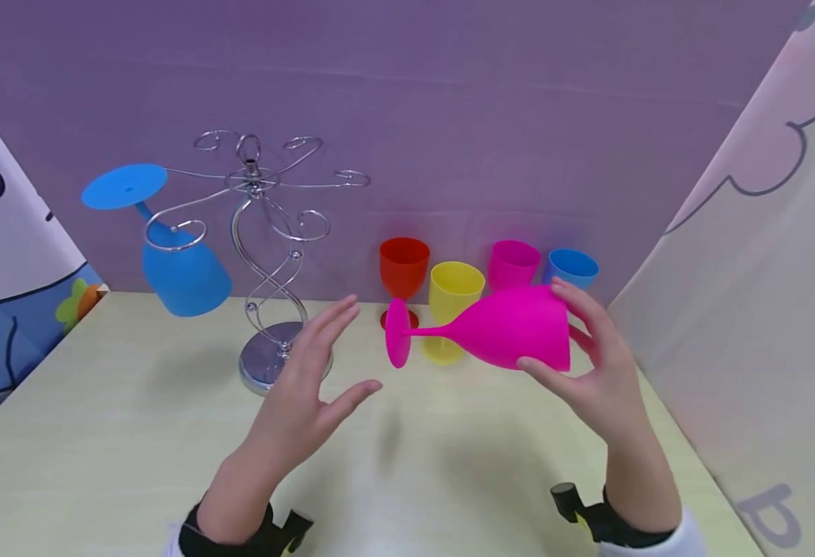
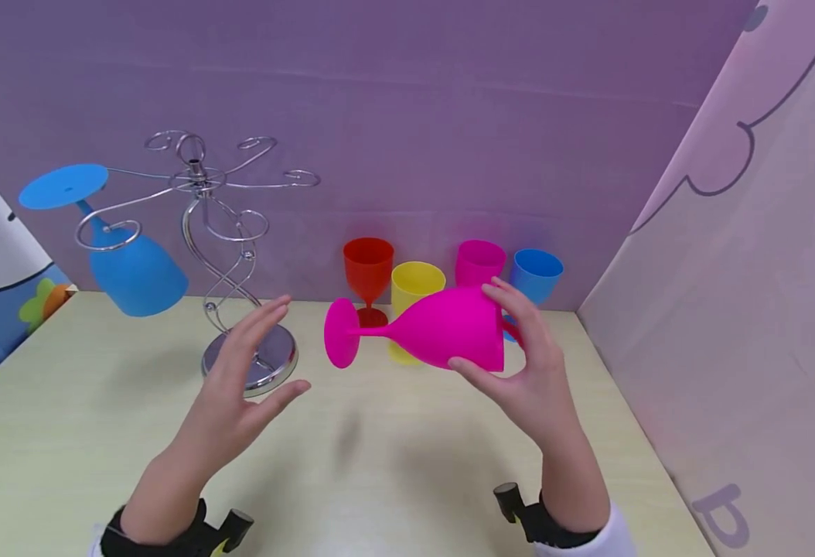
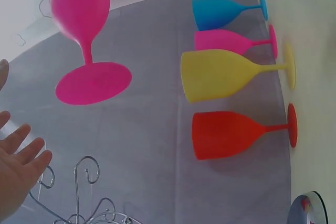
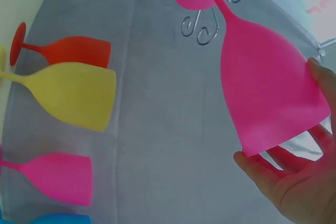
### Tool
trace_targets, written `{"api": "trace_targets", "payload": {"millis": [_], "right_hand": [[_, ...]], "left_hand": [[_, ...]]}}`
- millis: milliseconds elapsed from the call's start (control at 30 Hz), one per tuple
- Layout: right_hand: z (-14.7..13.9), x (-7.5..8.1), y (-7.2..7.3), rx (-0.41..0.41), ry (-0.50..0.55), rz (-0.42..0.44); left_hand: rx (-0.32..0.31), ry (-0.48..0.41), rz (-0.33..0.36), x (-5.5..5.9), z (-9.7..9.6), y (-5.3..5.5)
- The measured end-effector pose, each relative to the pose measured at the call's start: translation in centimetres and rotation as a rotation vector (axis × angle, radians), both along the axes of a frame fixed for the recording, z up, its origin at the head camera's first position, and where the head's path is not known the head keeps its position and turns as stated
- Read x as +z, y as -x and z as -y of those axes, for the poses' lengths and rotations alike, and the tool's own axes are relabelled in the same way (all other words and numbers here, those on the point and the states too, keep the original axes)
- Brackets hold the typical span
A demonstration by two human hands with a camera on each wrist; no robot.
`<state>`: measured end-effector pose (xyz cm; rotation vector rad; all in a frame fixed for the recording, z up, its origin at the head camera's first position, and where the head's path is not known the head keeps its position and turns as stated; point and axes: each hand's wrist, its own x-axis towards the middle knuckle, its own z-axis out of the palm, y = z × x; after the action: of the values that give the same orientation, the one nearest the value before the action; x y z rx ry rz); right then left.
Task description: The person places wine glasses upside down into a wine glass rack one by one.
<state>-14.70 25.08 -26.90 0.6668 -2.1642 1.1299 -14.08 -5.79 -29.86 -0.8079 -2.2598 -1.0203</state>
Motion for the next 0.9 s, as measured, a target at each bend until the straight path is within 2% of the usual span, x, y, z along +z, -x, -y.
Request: {"api": "trace_targets", "payload": {"millis": [133,300,467,633,700,900], "right_hand": [[0.1,-0.9,0.2,0.001,0.092,0.045],[-0.1,-1.8,0.5,0.045,0.273,0.149],[-0.1,-2.0,0.5,0.089,0.447,0.258],[0.5,-2.2,0.3,0.093,0.567,0.334],[0.8,-2.3,0.4,0.116,0.604,0.355],[2.2,-3.3,0.7,0.255,0.750,0.431]], "left_hand": [[0.005,-0.024,0.003,-0.2,0.0,0.2],[-0.001,-0.065,0.030,-0.4,0.0,0.3],[0.006,-0.099,0.059,-0.5,-0.1,0.4],[-0.001,-0.163,0.079,-0.9,-0.3,0.9],[-0.012,-0.193,0.088,-1.2,-0.5,1.1],[-0.066,-0.267,0.155,-1.8,-1.1,1.5]]}}
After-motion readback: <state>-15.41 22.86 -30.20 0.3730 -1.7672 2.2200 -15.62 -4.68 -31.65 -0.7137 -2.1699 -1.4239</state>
